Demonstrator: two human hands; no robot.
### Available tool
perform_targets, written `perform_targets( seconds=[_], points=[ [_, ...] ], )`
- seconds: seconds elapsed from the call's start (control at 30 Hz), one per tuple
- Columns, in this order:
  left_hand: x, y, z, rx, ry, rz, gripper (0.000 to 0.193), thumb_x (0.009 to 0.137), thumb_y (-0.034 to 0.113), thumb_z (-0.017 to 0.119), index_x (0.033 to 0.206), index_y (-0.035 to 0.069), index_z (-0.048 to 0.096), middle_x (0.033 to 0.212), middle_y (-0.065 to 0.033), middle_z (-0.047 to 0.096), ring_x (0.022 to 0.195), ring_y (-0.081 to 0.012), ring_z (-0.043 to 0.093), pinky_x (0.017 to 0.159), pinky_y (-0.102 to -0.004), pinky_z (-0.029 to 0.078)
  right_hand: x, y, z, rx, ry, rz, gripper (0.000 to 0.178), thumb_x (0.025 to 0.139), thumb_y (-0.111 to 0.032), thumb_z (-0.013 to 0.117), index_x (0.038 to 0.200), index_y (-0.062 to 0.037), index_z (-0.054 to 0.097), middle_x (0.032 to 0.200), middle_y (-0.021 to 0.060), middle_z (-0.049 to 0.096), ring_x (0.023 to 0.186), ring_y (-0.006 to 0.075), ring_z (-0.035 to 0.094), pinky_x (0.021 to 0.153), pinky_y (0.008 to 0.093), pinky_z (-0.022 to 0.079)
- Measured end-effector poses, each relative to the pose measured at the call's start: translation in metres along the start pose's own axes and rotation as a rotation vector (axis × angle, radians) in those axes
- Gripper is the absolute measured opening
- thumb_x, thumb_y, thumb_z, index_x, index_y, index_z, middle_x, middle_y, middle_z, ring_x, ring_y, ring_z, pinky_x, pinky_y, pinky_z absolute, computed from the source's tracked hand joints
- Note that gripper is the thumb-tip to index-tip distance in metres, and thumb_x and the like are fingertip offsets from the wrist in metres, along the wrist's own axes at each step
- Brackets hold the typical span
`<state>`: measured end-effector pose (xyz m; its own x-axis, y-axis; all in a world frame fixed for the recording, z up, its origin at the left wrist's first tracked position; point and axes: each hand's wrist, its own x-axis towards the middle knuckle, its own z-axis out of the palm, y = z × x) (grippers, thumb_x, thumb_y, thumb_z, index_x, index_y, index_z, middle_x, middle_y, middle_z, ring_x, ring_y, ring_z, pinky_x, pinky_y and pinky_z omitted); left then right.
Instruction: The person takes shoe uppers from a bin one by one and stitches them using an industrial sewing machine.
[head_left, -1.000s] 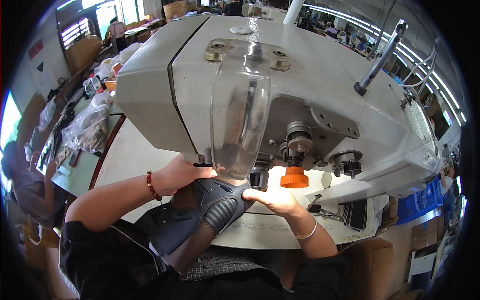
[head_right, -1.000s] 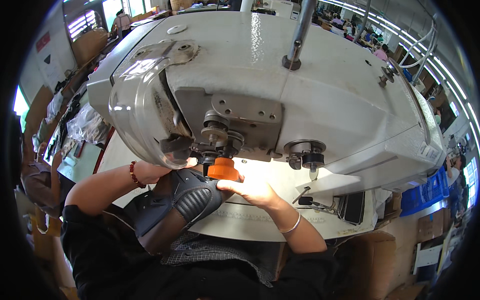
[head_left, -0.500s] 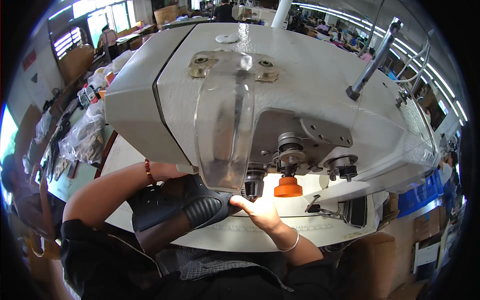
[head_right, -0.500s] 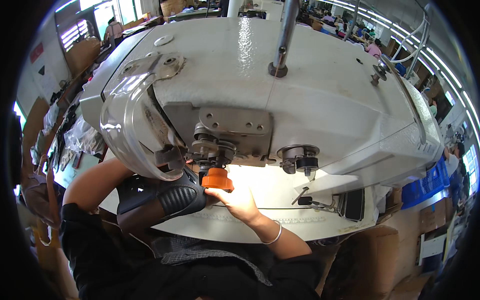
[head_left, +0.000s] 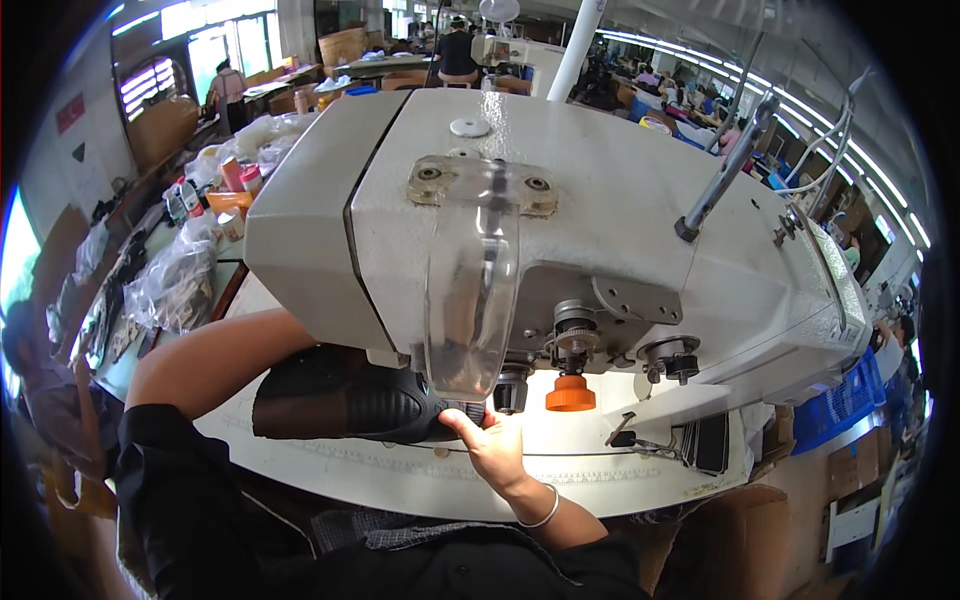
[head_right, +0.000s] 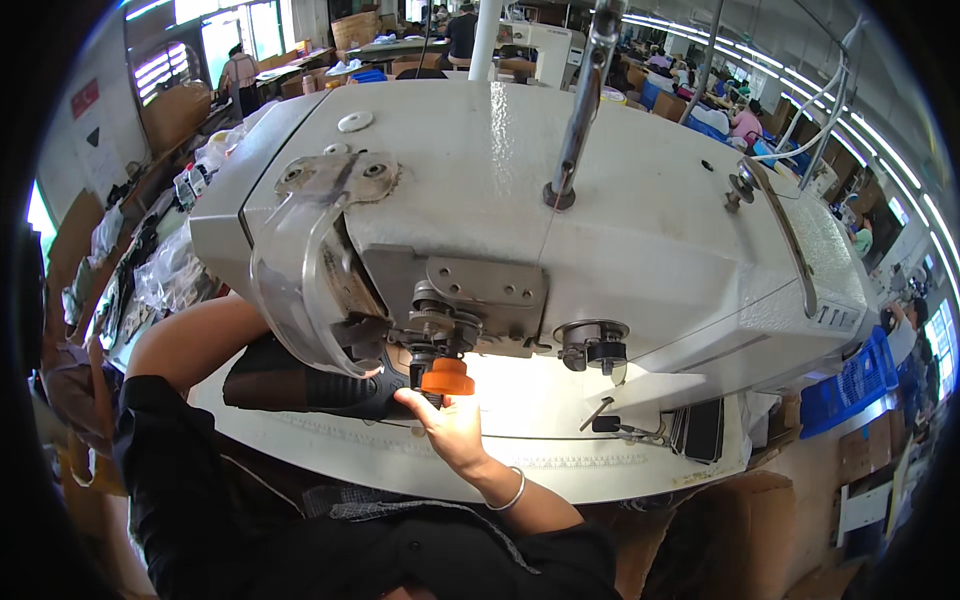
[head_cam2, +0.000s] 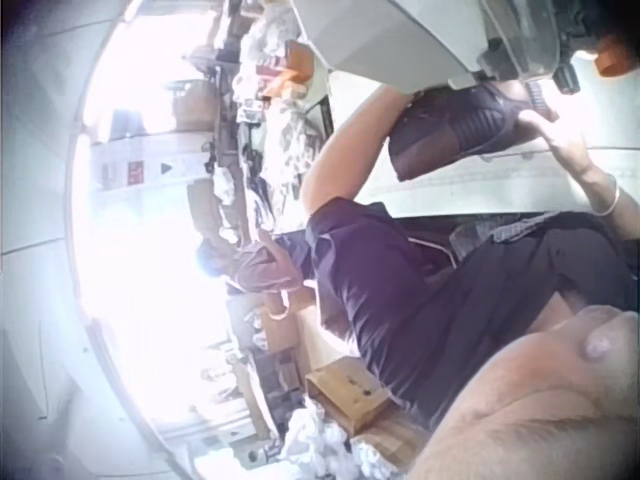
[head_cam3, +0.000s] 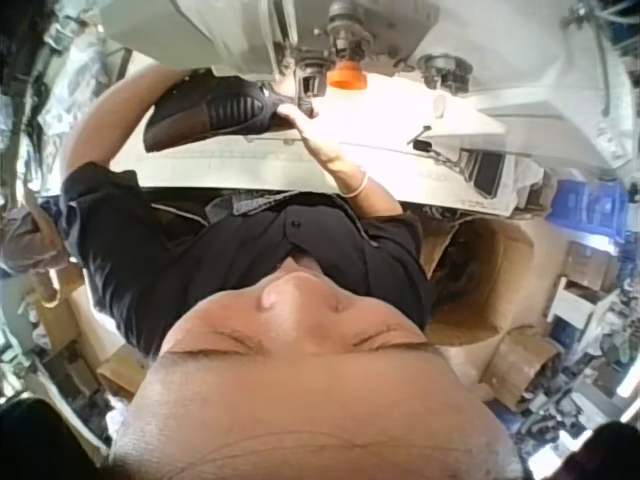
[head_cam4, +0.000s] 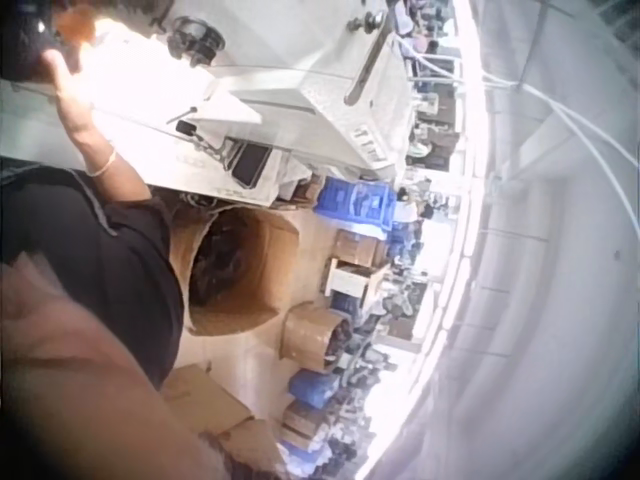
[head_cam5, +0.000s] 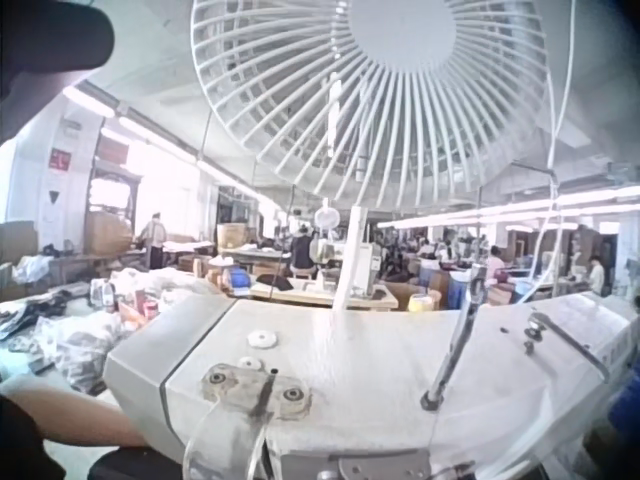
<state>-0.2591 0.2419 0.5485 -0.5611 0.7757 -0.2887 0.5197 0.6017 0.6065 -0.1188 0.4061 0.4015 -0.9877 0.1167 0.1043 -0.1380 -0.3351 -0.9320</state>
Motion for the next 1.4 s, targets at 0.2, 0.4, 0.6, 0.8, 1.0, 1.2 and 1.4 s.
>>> perform_targets(
  seconds=[0.2,0.4,0.6,0.8,1.0,1.2,1.4],
  points=[
    [-0.003,0.019,-0.003,0.213,-0.047,0.038,0.043,0.084,0.028,0.064,0.118,0.004,0.052,0.114,-0.0142,0.055,0.104,-0.0263,0.054,0.087,-0.0356,0.045,0.0,0.002,-0.004,-0.006,-0.049,-0.026,0.023,0.086,-0.006,0.065,0.105,0.0048,0.06,0.097,0.0049,0.065,0.084,0.0083,0.059,0.079,0.0224,0.047],
    [-0.008,0.041,-0.007,0.424,-0.08,0.087,0.05,0.083,0.031,0.064,0.124,0.005,0.049,0.12,-0.0151,0.053,0.109,-0.0283,0.052,0.091,-0.0367,0.043,0.001,0.021,-0.004,-0.081,-0.003,-0.036,0.027,0.086,-0.01,0.066,0.109,0.0037,0.059,0.099,0.0053,0.064,0.089,0.0102,0.058,0.083,0.0243,0.046],
    [-0.024,0.014,-0.009,0.517,-0.127,0.116,0.057,0.083,0.033,0.065,0.129,0.007,0.046,0.127,-0.016,0.05,0.114,-0.0302,0.05,0.096,-0.0378,0.041,0.006,0.021,-0.023,-0.213,-0.1,0.219,0.041,0.09,-0.032,0.061,0.112,0.0019,0.059,0.108,0.006,0.061,0.099,0.013,0.054,0.088,0.0262,0.042],
    [-0.09,0.031,0.059,1.011,0.25,0.147,0.083,0.072,0.047,0.071,0.131,-0.001,0.038,0.115,-0.021,0.053,0.097,-0.0314,0.06,0.079,-0.0348,0.05,0.023,0.011,-0.019,-0.405,-0.065,0.259,0.049,0.089,-0.041,0.059,0.098,0.0062,0.064,0.081,0.0069,0.064,0.076,0.016,0.058,0.07,0.0297,0.047],
    [-0.077,0.002,0.063,0.946,0.41,0.379,0.09,0.068,0.057,0.067,0.134,0.004,0.037,0.115,-0.0158,0.051,0.102,-0.0293,0.054,0.092,-0.0379,0.043,0.011,-0.031,-0.023,-0.584,-0.312,0.246,0.043,0.095,-0.04,0.048,0.102,-0.0006,0.064,0.09,0.0021,0.064,0.084,0.0105,0.055,0.079,0.0267,0.045],
    [-0.092,0.01,0.118,1.194,0.517,0.191,0.097,0.057,0.058,0.065,0.132,0.001,0.042,0.128,-0.0231,0.046,0.118,-0.0353,0.043,0.1,-0.0504,0.035,0.011,-0.047,-0.014,-0.607,-0.245,0.259,0.036,0.094,-0.032,0.055,0.108,0.0013,0.061,0.096,0.0051,0.064,0.087,0.0114,0.057,0.08,0.026,0.045],
    [-0.07,-0.001,0.163,1.249,0.823,0.032,0.057,0.083,0.03,0.055,0.131,0.001,0.043,0.13,-0.0293,0.044,0.123,-0.0399,0.042,0.097,-0.054,0.038,0.009,-0.028,-0.022,-0.17,-0.267,0.287,0.041,0.091,-0.021,0.06,0.123,0.0025,0.049,0.113,0.0083,0.058,0.103,0.0134,0.053,0.092,0.0277,0.042]
  ],
)
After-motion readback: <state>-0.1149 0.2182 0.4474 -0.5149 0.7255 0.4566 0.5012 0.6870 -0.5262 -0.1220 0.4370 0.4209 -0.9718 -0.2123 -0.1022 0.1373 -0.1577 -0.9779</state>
